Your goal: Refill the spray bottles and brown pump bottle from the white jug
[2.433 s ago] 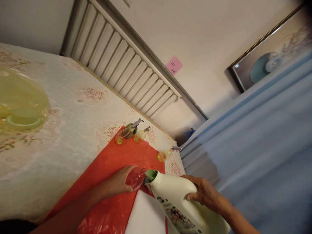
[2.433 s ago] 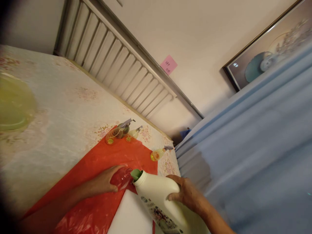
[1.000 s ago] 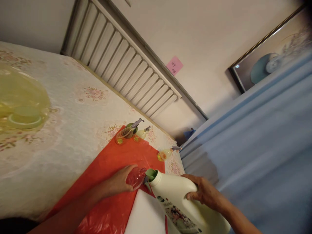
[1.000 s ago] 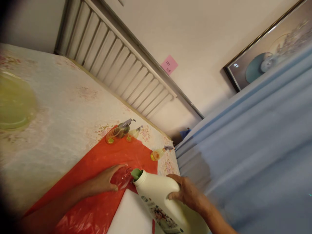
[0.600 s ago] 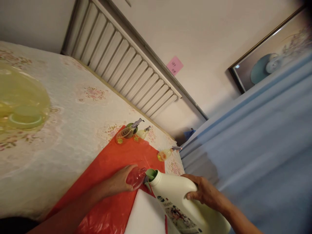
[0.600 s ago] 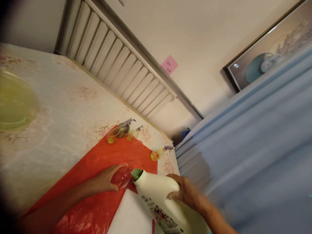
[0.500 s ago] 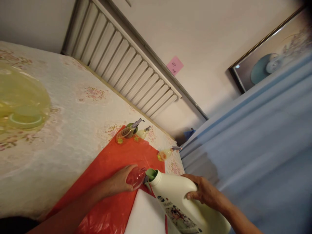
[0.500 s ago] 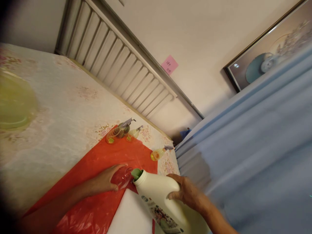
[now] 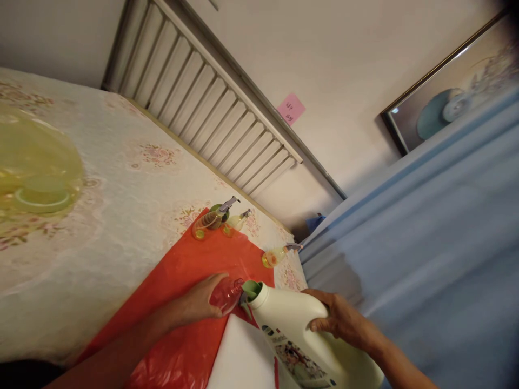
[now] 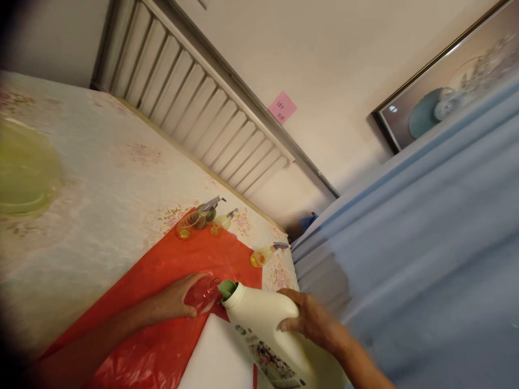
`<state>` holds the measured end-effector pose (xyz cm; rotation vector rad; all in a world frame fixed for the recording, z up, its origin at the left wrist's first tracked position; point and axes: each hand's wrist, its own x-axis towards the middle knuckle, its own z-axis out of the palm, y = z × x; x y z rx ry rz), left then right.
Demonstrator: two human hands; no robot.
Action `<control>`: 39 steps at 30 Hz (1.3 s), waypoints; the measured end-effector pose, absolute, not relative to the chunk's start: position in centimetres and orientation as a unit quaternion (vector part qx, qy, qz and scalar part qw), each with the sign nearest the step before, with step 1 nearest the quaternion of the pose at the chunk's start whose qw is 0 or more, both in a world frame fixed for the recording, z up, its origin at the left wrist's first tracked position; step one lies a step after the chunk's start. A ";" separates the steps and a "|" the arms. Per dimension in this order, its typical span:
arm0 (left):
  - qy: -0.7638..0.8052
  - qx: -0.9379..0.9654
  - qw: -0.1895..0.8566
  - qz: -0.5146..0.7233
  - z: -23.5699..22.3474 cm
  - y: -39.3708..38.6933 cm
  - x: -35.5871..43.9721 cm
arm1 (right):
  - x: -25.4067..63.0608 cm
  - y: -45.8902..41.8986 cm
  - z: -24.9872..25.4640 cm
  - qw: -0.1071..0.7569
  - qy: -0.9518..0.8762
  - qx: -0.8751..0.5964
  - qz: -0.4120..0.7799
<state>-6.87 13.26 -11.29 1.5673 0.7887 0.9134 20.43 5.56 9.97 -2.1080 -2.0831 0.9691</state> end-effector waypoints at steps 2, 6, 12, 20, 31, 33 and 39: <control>0.343 0.660 0.546 0.386 -11.6 13.3 -6.7 | 20.4 5.5 10.0 0.011 -0.662 -0.680 0.313; 0.354 0.663 0.522 0.404 -12.2 13.3 -6.2 | 20.5 5.5 10.0 0.012 -0.659 -0.683 0.316; 0.336 0.675 0.505 0.419 -12.0 13.3 -6.1 | 20.2 5.6 10.1 0.011 -0.663 -0.678 0.317; 0.330 0.664 0.522 0.422 -11.8 13.2 -6.1 | 20.4 5.5 10.1 0.017 -0.664 -0.673 0.326; 0.316 0.643 0.567 0.407 -10.4 12.9 -6.5 | 20.8 5.7 9.9 0.007 -0.660 -0.681 0.317; 0.331 0.646 0.557 0.404 -10.7 13.0 -6.4 | 20.8 5.7 9.9 0.006 -0.662 -0.679 0.317; 0.347 0.661 0.535 0.396 -11.5 13.3 -6.6 | 20.5 5.7 10.1 0.002 -0.662 -0.680 0.316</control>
